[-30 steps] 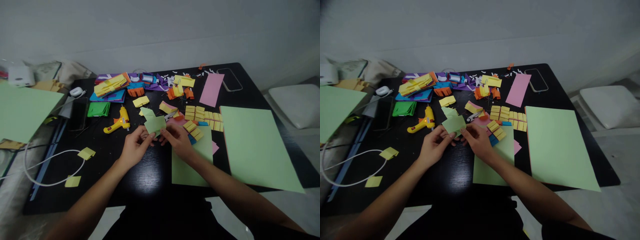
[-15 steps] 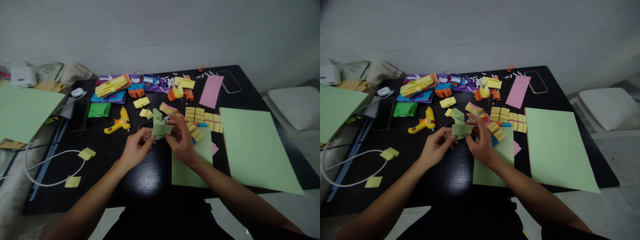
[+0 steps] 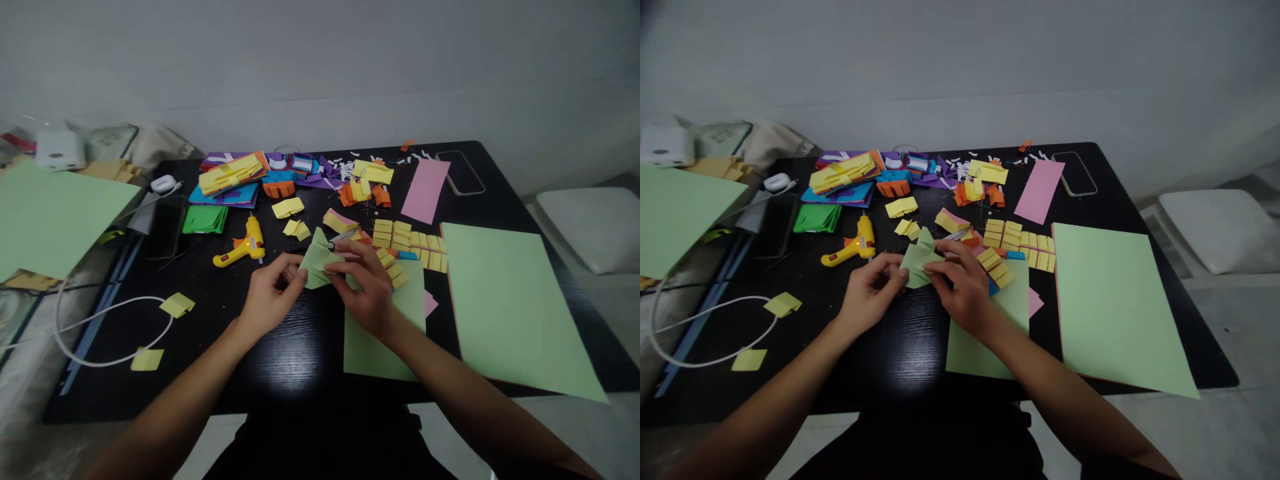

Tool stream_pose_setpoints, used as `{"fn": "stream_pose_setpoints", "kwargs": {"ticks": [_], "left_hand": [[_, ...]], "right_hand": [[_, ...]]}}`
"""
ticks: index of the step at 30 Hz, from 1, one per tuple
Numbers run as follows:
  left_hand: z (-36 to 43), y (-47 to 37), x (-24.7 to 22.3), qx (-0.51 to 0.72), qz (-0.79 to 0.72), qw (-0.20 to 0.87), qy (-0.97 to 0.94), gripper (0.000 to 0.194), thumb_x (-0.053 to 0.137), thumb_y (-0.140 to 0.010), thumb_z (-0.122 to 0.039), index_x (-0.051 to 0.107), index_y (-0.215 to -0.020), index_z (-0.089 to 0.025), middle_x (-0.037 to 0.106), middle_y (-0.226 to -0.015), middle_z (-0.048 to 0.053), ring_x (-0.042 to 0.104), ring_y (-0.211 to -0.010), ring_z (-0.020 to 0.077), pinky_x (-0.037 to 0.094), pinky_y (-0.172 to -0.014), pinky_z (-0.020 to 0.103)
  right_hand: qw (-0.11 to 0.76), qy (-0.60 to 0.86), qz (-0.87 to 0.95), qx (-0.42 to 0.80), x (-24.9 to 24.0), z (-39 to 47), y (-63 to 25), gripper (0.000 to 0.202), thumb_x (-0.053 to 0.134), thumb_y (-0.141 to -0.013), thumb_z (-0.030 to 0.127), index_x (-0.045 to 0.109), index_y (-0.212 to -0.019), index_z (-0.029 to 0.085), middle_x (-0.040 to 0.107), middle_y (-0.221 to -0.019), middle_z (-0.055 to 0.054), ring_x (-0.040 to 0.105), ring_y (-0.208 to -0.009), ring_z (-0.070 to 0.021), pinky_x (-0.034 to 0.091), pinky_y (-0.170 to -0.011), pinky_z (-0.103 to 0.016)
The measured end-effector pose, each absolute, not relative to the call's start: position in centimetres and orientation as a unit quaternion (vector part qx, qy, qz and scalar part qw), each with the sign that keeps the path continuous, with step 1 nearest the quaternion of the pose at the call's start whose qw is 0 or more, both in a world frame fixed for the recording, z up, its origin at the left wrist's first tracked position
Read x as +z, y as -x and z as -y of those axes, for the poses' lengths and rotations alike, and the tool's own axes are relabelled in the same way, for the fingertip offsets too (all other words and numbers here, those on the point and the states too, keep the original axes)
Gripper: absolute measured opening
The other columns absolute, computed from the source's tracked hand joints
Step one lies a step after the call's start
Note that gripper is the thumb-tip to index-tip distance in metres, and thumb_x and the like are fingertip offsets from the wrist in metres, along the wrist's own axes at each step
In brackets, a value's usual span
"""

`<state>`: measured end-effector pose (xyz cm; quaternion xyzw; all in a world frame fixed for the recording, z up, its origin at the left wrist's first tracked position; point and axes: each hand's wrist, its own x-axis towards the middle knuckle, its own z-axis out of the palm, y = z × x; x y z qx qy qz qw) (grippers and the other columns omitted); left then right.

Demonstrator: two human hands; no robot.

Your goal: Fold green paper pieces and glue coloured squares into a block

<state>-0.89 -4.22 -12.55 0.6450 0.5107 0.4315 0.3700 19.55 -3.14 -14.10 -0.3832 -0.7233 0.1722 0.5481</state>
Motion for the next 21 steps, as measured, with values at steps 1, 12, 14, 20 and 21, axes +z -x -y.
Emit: {"fn": "stream_pose_setpoints", "kwargs": {"ticks": [1, 12, 14, 20, 21], "left_hand": [[4.2, 0.9, -12.6, 0.43, -0.512, 0.359, -0.651, 0.016, 0.068, -0.099, -0.032, 0.072, -0.107, -0.019, 0.06, -0.064, -0.005, 0.056, -0.056, 0.01, 0.043, -0.054, 0.02], [4.5, 1.1, -12.8, 0.459, -0.473, 0.29, -0.694, 0.027, 0.072, -0.095, -0.023, 0.068, -0.122, -0.021, 0.076, -0.104, 0.005, 0.073, -0.091, 0.0174, 0.059, -0.083, 0.029], [4.4, 1.2, -12.8, 0.475, -0.466, 0.295, -0.686, 0.019, 0.071, -0.096, -0.022, 0.07, -0.115, -0.021, 0.077, -0.103, 0.005, 0.074, -0.091, 0.0179, 0.06, -0.083, 0.029], [4.1, 1.9, -11.9, 0.448, -0.435, 0.326, -0.709, 0.009, 0.068, -0.096, -0.019, 0.071, -0.103, -0.021, 0.076, -0.095, 0.003, 0.073, -0.085, 0.0166, 0.059, -0.078, 0.028], [4.1, 2.0, -11.8, 0.44, -0.432, 0.334, -0.713, 0.009, 0.068, -0.095, -0.019, 0.071, -0.103, -0.021, 0.076, -0.095, 0.004, 0.073, -0.085, 0.0168, 0.059, -0.079, 0.028]], "right_hand": [[0.548, 0.371, 0.732, 0.16, -14.1, 3.2, -19.6, 0.017, 0.072, -0.098, 0.015, 0.078, -0.105, 0.03, 0.073, -0.131, -0.009, 0.073, -0.116, -0.0266, 0.065, -0.094, -0.048], [0.541, 0.297, 0.775, 0.137, -14.0, 4.7, -19.0, 0.028, 0.07, -0.099, 0.017, 0.068, -0.123, 0.031, 0.079, -0.113, -0.007, 0.075, -0.103, -0.0266, 0.063, -0.09, -0.047], [0.545, 0.299, 0.771, 0.137, -13.8, 4.8, -19.1, 0.029, 0.075, -0.096, 0.029, 0.068, -0.125, 0.029, 0.077, -0.115, -0.01, 0.073, -0.104, -0.03, 0.061, -0.092, -0.051], [0.554, 0.368, 0.712, 0.222, -12.7, 4.5, -19.4, 0.032, 0.065, -0.098, 0.024, 0.067, -0.13, 0.027, 0.074, -0.119, -0.012, 0.071, -0.11, -0.0302, 0.058, -0.095, -0.052], [0.549, 0.375, 0.707, 0.242, -12.6, 4.4, -19.4, 0.031, 0.064, -0.098, 0.021, 0.068, -0.128, 0.027, 0.076, -0.114, -0.01, 0.072, -0.105, -0.0281, 0.059, -0.092, -0.049]]}}
